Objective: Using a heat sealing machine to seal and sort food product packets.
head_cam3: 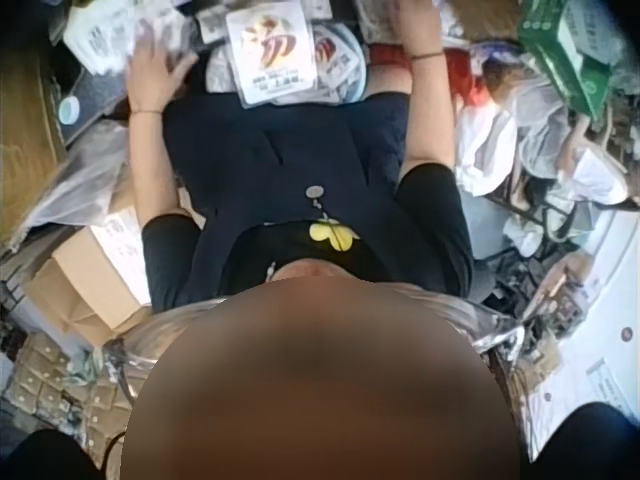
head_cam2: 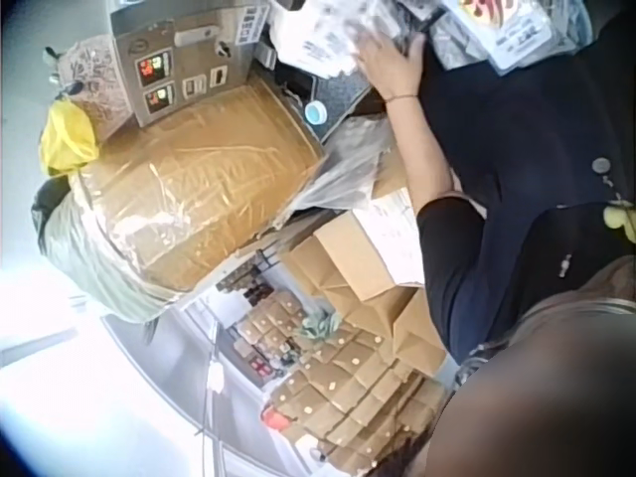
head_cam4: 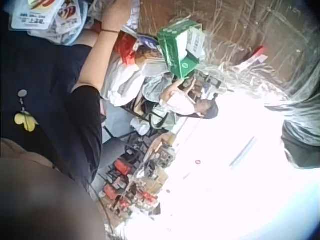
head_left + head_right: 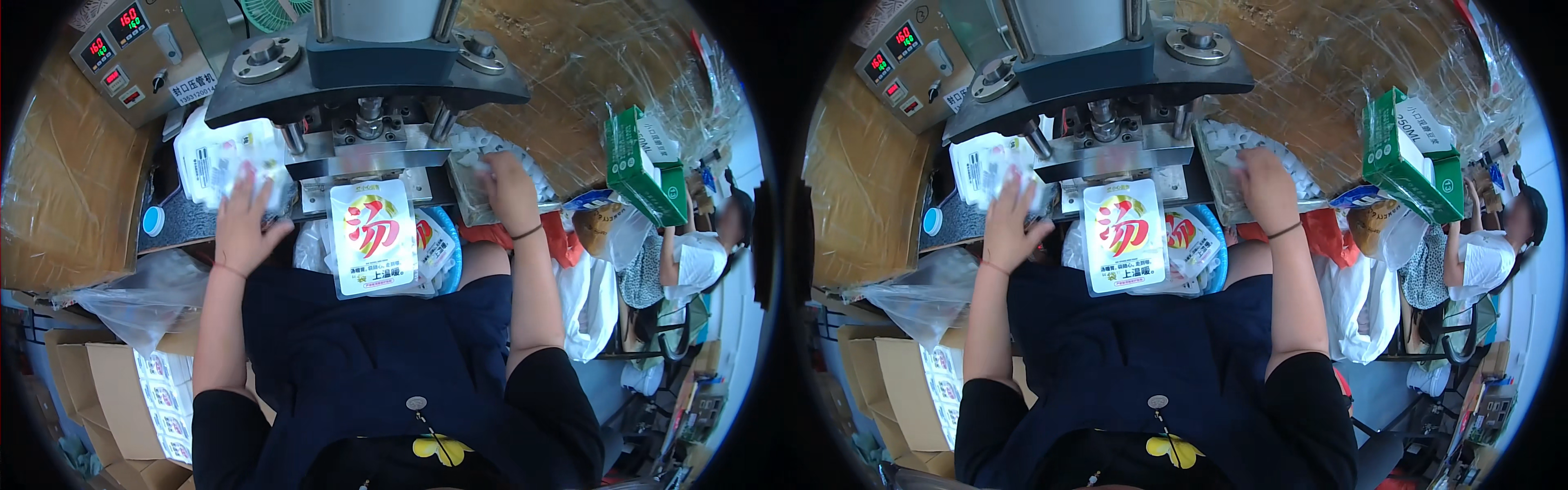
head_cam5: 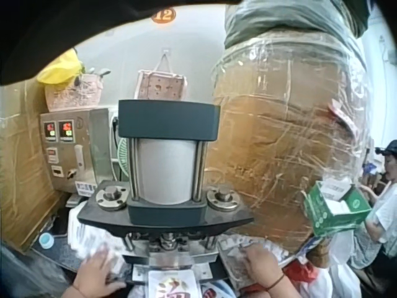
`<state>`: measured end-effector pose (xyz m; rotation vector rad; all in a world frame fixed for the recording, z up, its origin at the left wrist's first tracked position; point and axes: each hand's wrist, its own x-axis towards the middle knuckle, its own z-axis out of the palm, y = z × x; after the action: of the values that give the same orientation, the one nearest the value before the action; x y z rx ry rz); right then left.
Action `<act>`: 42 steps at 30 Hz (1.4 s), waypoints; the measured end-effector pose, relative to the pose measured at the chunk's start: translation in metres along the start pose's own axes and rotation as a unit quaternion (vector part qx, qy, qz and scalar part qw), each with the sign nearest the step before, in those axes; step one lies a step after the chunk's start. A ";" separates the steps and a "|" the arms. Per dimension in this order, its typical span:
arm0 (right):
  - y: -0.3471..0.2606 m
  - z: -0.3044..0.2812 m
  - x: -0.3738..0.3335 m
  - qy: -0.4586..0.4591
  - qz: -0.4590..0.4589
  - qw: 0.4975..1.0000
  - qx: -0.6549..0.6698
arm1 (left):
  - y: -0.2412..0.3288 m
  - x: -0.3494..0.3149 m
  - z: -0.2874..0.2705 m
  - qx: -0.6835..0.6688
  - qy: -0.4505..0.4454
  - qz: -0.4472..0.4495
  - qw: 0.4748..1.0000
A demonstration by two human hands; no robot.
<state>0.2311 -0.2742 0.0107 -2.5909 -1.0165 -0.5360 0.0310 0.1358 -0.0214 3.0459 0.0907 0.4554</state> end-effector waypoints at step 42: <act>-0.022 0.061 0.012 0.004 0.158 0.986 0.043 | 0.021 0.006 0.027 -0.683 0.053 -0.118 0.719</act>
<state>0.2379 -0.2270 -0.0352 -2.5985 -0.5918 -0.4113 0.0454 0.1142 -0.0442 1.5040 0.0860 0.3881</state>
